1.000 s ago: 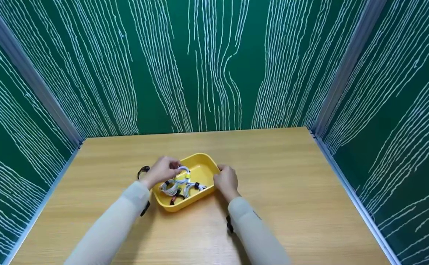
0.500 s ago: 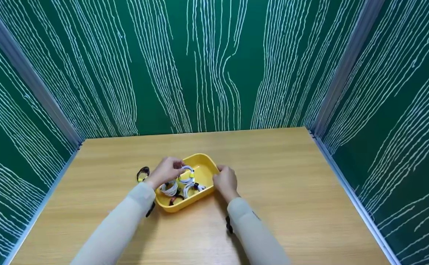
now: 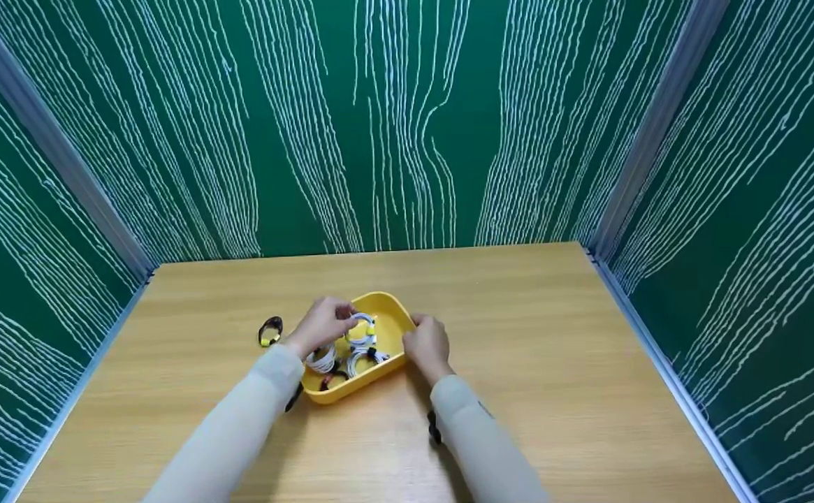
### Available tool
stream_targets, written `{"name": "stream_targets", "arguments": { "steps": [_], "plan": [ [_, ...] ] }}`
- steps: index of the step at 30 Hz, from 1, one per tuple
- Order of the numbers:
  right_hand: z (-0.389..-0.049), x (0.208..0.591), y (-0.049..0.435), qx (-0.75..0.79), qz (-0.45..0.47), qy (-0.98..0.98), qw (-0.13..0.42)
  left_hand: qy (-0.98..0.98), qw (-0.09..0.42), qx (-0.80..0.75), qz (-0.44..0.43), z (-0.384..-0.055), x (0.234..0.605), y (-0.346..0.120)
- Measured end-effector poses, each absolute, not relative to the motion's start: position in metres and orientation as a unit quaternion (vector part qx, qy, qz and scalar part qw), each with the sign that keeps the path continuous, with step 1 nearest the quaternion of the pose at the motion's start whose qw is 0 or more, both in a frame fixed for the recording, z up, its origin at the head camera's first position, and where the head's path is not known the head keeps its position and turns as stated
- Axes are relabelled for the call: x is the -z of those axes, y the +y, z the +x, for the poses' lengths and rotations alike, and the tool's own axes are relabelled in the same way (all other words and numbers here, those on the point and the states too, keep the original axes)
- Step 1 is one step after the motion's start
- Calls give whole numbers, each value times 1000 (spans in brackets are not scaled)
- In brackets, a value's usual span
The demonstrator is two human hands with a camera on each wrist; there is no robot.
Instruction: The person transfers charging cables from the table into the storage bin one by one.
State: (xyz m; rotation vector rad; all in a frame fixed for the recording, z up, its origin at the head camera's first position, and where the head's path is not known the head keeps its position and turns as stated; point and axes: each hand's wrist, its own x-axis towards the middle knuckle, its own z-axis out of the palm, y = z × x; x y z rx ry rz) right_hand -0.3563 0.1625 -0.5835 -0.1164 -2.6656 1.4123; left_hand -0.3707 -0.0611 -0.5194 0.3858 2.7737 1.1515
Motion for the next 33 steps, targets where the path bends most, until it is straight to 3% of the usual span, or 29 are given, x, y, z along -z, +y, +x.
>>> {"name": "stream_targets", "arguments": {
  "steps": [7, 26, 33],
  "plan": [
    [-355, 583, 161, -468, -47, -881, 54, 911, 71, -393, 104, -372, 522, -55],
    [-354, 580, 159, -472, -47, -878, 62, 914, 46, -386, 115, -378, 528, -43],
    [-354, 579, 161, -474, -49, -877, 54, 909, 73, -398, 97, -381, 520, -41]
  ]
}}
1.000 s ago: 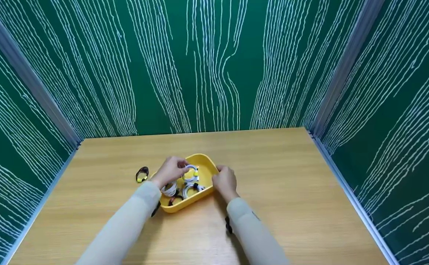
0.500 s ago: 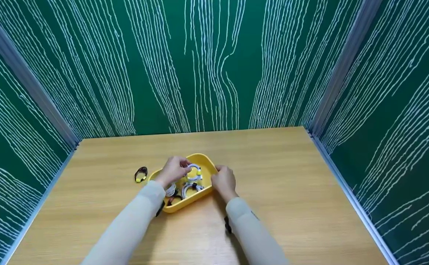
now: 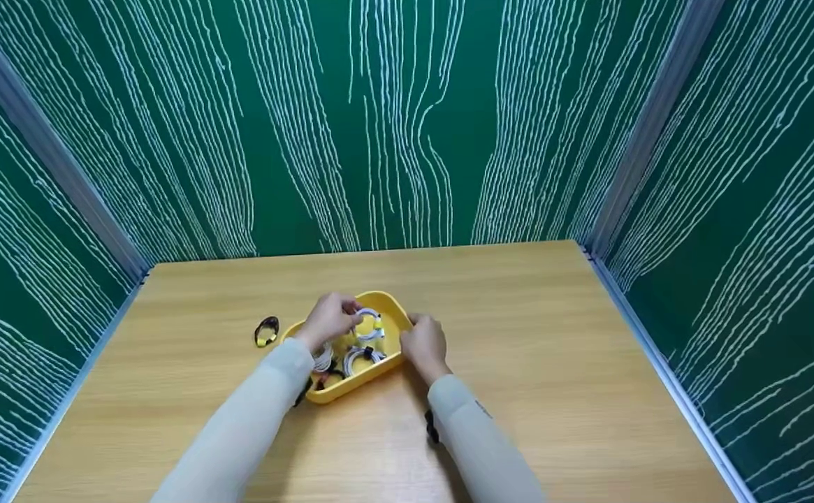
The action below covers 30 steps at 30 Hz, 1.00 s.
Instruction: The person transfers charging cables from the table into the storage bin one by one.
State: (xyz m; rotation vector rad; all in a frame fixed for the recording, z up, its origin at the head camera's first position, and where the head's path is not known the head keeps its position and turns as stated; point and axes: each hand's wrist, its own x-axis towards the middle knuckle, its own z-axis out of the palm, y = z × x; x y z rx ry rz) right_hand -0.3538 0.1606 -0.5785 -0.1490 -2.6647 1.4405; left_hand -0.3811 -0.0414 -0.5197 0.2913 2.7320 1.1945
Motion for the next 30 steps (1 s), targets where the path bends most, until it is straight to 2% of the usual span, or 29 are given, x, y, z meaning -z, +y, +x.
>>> {"name": "stream_targets", "arguments": {
  "steps": [5, 11, 19, 30],
  "plan": [
    [-354, 579, 163, -480, -55, -874, 45, 907, 71, -405, 88, -378, 513, -35],
    [-355, 579, 164, -489, -56, -869, 41, 914, 45, -397, 75, -377, 517, -25],
    [-354, 580, 163, -483, -48, -872, 53, 921, 26, -384, 65, -378, 523, -18],
    [-353, 581, 162, -473, -49, -877, 62, 914, 17, -391, 108, -378, 535, -23]
  ]
}}
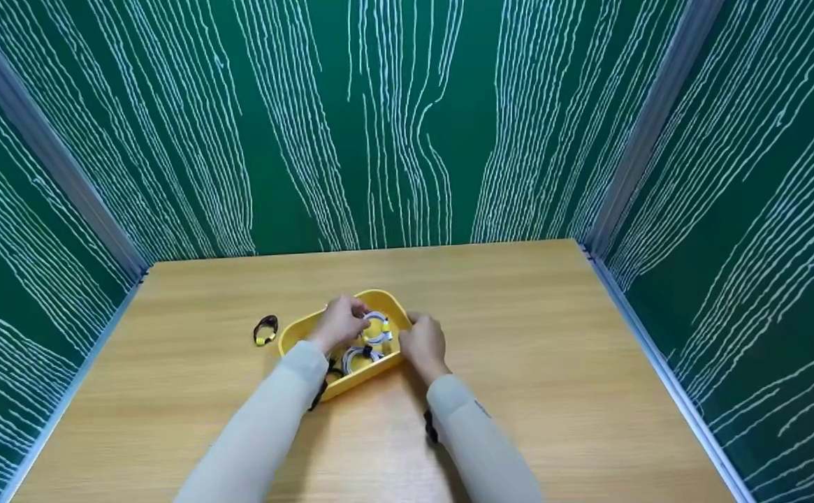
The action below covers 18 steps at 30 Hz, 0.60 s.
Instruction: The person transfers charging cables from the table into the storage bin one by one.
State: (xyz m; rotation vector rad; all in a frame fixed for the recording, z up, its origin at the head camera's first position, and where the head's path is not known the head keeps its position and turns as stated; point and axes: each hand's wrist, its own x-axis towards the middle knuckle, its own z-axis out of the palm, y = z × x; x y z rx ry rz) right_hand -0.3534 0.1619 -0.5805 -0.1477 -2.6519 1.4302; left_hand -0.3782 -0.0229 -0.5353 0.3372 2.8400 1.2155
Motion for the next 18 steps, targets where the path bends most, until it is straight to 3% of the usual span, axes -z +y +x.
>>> {"name": "stream_targets", "arguments": {
  "steps": [8, 13, 18],
  "plan": [
    [-354, 582, 163, -478, -45, -875, 57, 907, 20, -406, 113, -382, 550, -22],
    [-354, 583, 162, -474, -45, -877, 63, 900, -18, -415, 130, -388, 568, -20],
    [-354, 581, 162, -474, -46, -876, 68, 896, -35, -423, 130, -382, 563, -19]
  ]
}}
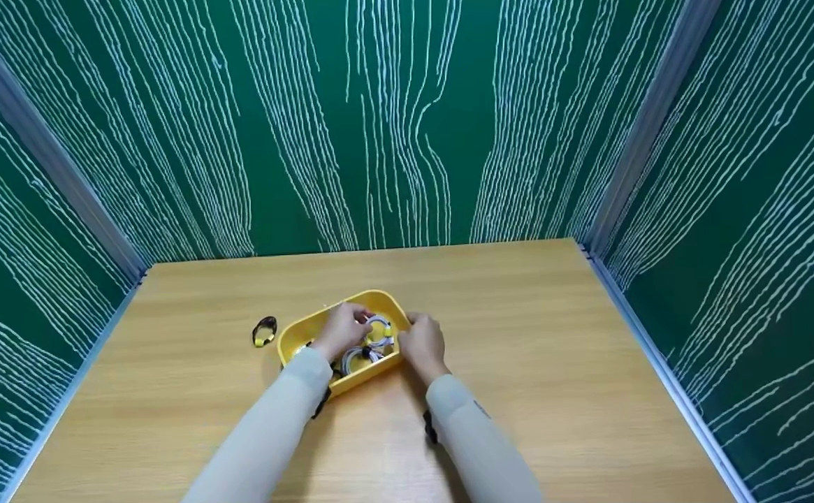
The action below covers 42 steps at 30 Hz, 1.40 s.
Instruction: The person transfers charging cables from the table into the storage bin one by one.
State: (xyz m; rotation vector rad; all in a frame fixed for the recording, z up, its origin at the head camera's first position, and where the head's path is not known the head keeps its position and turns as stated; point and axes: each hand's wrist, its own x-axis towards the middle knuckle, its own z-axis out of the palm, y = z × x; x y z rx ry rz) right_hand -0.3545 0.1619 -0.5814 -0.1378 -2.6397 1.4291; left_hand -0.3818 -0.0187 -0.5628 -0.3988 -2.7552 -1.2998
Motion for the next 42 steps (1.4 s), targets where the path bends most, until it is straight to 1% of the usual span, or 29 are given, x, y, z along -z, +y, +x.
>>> {"name": "stream_targets", "arguments": {
  "steps": [2, 5, 9, 12, 17, 30, 42],
  "plan": [
    [-354, 580, 161, -473, -44, -877, 72, -895, 35, 426, -126, -382, 562, -18],
    [-354, 579, 160, -471, -41, -878, 76, -895, 37, 426, -124, -391, 576, -15],
    [-353, 579, 159, -472, -41, -878, 71, -893, 16, 433, -120, -402, 593, -12],
    [-353, 579, 159, -473, -44, -877, 69, -895, 3, 429, -123, -395, 584, -11],
    [-352, 580, 159, -471, -40, -878, 74, -901, -3, 412, -135, -377, 562, -10],
    [-354, 581, 161, -482, -39, -872, 77, -900, -24, 411, -144, -376, 563, -11],
    [-354, 580, 162, -489, -52, -869, 55, -892, -58, 432, -122, -372, 555, -16]
  ]
}}
